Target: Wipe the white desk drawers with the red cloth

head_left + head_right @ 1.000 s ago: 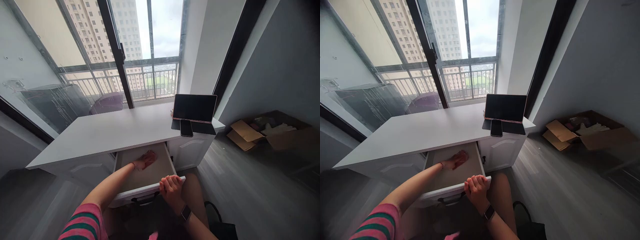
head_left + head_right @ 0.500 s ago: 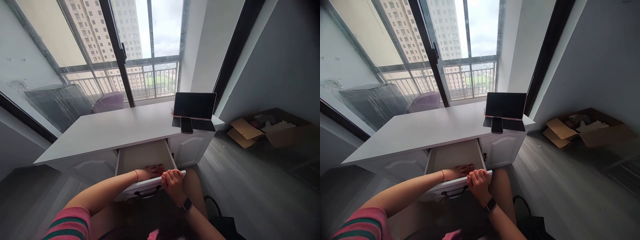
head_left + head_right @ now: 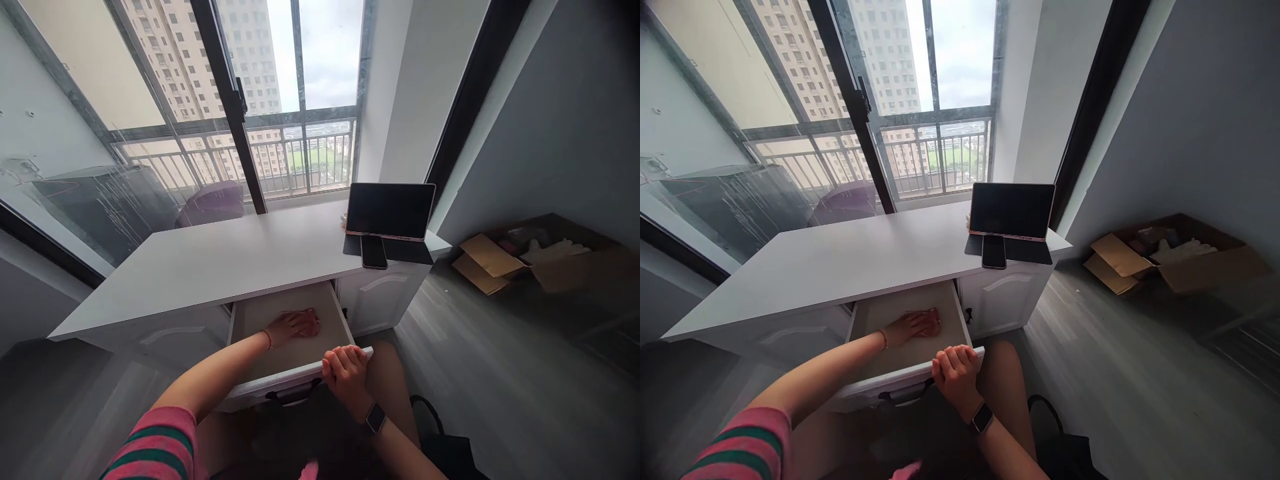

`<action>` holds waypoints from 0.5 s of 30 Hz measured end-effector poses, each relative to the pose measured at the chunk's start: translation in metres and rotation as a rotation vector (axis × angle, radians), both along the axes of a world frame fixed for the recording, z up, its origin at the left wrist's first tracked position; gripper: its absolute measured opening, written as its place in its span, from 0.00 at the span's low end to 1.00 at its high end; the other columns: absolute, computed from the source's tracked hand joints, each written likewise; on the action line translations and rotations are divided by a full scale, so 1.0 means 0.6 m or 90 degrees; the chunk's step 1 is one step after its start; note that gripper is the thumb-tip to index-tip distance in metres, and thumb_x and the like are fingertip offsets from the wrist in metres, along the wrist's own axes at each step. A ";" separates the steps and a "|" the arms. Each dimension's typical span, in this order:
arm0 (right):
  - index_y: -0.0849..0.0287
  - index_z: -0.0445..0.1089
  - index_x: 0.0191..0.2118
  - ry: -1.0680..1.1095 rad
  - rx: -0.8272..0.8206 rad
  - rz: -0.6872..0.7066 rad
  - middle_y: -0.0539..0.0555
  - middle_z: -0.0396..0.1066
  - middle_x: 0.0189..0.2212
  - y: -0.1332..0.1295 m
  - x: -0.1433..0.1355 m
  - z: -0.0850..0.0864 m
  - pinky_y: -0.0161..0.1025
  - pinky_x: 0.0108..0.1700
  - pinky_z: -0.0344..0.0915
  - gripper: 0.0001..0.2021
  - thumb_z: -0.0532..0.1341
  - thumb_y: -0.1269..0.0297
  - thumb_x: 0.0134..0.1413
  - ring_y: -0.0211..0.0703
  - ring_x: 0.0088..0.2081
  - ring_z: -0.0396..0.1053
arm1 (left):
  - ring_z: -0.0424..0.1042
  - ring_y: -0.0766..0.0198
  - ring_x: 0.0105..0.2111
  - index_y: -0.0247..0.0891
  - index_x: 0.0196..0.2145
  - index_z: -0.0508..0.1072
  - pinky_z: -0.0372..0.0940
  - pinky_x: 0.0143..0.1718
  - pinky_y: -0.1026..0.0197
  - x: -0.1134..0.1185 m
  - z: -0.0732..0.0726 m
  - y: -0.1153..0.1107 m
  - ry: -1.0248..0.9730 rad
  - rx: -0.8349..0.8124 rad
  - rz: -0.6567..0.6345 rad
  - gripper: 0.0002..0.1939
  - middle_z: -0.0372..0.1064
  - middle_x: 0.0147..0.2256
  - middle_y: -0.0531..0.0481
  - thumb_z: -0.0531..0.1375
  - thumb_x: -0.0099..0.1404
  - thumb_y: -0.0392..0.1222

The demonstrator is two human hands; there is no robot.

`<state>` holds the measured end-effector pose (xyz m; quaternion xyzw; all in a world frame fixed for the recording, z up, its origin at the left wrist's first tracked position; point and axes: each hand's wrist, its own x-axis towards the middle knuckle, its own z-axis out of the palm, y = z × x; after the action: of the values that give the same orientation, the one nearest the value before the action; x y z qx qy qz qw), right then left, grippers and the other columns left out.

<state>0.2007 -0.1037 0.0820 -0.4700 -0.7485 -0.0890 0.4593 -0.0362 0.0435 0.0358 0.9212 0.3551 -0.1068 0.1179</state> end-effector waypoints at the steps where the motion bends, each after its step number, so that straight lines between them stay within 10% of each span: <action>1: 0.56 0.66 0.33 -0.001 0.000 0.000 0.49 0.69 0.26 0.001 0.000 0.000 0.43 0.45 0.54 0.08 0.53 0.67 0.64 0.42 0.33 0.63 | 0.47 0.52 0.68 0.50 0.67 0.54 0.46 0.66 0.44 -0.006 0.003 0.009 0.001 0.013 0.032 0.28 0.49 0.69 0.47 0.49 0.71 0.38; 11: 0.56 0.66 0.34 0.015 -0.003 0.009 0.49 0.70 0.27 0.001 -0.001 0.003 0.43 0.46 0.54 0.08 0.53 0.67 0.64 0.41 0.33 0.64 | 0.57 0.45 0.59 0.45 0.66 0.58 0.51 0.60 0.39 -0.045 0.020 0.057 -0.026 0.148 0.333 0.30 0.61 0.61 0.39 0.47 0.68 0.31; 15: 0.56 0.67 0.33 -0.005 -0.012 0.006 0.49 0.70 0.28 -0.001 0.001 0.004 0.43 0.46 0.54 0.07 0.54 0.68 0.63 0.41 0.34 0.65 | 0.57 0.45 0.58 0.41 0.66 0.59 0.53 0.58 0.41 -0.065 0.022 0.068 -0.069 0.134 0.324 0.30 0.62 0.59 0.39 0.47 0.68 0.30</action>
<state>0.2015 -0.1041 0.0845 -0.4702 -0.7533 -0.0815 0.4525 -0.0752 0.0842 0.0492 0.8139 0.5774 0.0128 0.0635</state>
